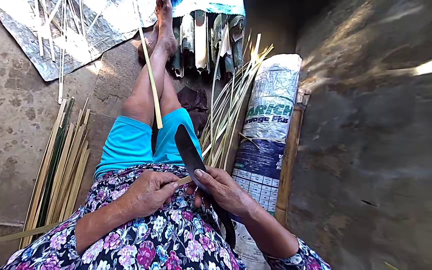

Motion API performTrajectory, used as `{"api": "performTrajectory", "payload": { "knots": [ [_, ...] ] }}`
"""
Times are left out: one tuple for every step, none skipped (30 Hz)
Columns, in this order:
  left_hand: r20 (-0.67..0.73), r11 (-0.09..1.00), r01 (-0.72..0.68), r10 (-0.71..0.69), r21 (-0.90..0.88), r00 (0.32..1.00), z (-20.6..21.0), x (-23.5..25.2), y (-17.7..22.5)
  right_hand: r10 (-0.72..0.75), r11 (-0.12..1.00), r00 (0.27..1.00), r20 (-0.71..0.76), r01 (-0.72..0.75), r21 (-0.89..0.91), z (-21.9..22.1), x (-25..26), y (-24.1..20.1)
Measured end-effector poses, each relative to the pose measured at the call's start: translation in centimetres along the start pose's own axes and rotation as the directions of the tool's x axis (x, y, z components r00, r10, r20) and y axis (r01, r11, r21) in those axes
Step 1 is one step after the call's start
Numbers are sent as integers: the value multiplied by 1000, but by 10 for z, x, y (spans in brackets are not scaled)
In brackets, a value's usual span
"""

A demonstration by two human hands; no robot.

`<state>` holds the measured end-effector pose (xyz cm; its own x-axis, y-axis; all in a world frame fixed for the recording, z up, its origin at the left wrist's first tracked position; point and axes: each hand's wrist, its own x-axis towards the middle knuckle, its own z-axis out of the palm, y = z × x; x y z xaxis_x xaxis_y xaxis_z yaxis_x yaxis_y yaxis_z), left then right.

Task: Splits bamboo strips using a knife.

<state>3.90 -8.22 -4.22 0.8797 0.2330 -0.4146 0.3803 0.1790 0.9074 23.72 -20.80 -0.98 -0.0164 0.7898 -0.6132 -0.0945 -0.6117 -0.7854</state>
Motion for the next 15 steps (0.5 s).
{"api": "performTrajectory", "payload": {
  "knots": [
    [8, 1000, 15, -15, 9, 1000, 0, 0, 1, 4, 1000, 1000, 4, -4, -5, -1, 0, 0],
    [15, 999, 28, -29, 19, 999, -1, 1, 2, 9, 1000, 1000, 2, -9, -12, -1, 1, 0],
    [16, 999, 31, -31, 21, 999, -1, 1, 2, 9, 1000, 1000, -4, -9, -25, 0, 1, 0],
    [11, 1000, 23, -23, 15, 1000, 0, 1, 2, 5, 999, 1000, -11, -5, -37, 0, 1, 1],
    [4, 1000, 9, -9, 6, 1000, 0, 0, 1, 0, 999, 1000, -14, 0, -43, 1, 0, 1],
    [1, 1000, -7, 7, -2, 1000, 1, 0, -1, -4, 999, 1000, -13, 4, -43, 1, 0, 1],
    [-1, 1000, -16, 16, -8, 1000, 1, -1, -2, -8, 999, 1000, -6, 8, -41, 1, 0, 0],
    [-1, 1000, -20, 20, -11, 1000, 1, -1, -2, -12, 999, 1000, 6, 12, -40, 0, -1, 0],
    [-1, 1000, -22, 22, -12, 1000, 1, -1, -3, -17, 999, 1000, 23, 18, -37, -1, -1, 1],
    [0, 999, -31, 31, -9, 1000, 1, -1, -3, -24, 999, 999, 40, 25, -34, -3, -1, 1],
    [3, 999, -40, 40, -5, 999, 1, -1, -4, -30, 999, 998, 49, 31, -30, -4, -1, 2],
    [5, 999, -47, 47, -2, 999, 1, -1, -5, -32, 999, 998, 54, 34, -27, -4, -1, 2],
    [8, 999, -51, 51, 2, 999, 1, -1, -5, -32, 999, 998, 57, 34, -25, -4, -2, 2],
    [10, 999, -54, 54, 5, 999, 1, -1, -5, -35, 999, 998, 57, 36, -21, -4, -2, 3],
    [11, 998, -55, 55, 5, 998, 1, -1, -5, -41, 999, 997, 58, 42, -14, -4, -2, 4]
  ]
}}
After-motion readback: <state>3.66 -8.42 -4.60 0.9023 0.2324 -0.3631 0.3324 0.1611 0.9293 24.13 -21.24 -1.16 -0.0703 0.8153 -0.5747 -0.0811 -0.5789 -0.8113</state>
